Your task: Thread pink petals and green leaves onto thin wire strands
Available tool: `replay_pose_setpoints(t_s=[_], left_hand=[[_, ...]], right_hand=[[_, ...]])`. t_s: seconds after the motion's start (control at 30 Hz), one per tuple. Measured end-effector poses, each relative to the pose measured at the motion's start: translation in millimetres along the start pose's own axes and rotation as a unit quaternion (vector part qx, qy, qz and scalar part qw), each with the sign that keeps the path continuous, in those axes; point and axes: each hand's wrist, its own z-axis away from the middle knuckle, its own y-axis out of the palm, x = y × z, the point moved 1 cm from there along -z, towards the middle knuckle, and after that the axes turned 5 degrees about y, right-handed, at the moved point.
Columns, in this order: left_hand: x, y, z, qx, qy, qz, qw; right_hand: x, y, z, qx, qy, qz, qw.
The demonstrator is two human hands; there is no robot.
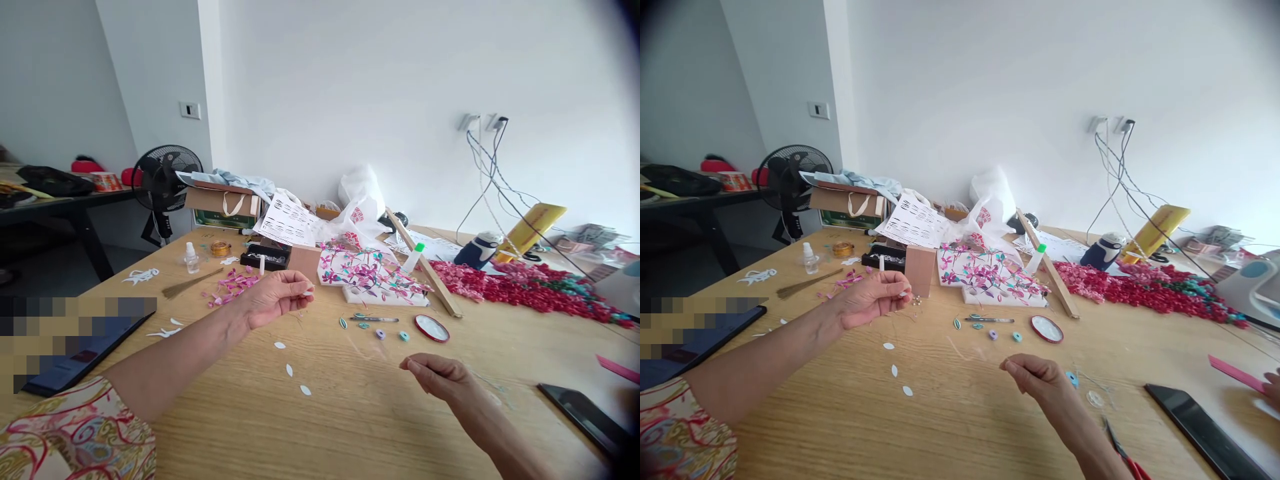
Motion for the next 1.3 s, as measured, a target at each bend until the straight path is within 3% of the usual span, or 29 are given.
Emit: replay_pose_setpoints(t_s=[0.2,0.37,0.6,0.87,1.03,1.3], left_hand=[[-0.2,-1.5,3.1,-0.001,-0.002,-0.008,1.0],[7.3,15.0,-1.5,0.043,-0.013,-0.025,0.999],[46.4,52.0,-38.7,0.128,-0.04,-0.009,0.991],[81.1,70.8,-60.4,0.194,-0.119,0.013,0.974],[89.3,69.2,-56.6,0.231,-0.155,0.012,0.96],[68.1,32.6,-40.3,0.171,-0.16,-0.007,0.972]], right_hand=[[-0.3,1.7,-5.3,0.035,0.017,-0.015,0.999],[13.7,-2.9,-9.6,0.084,0.002,-0.05,0.995],[32.1,-9.3,-14.8,0.116,-0.035,-0.036,0.992],[32.6,-10.8,-22.9,0.114,-0.044,-0.053,0.991],[26.5,-10.2,-27.4,0.091,-0.035,-0.07,0.993],[7.5,-19.5,-31.7,-0.02,-0.026,-0.125,0.992]])
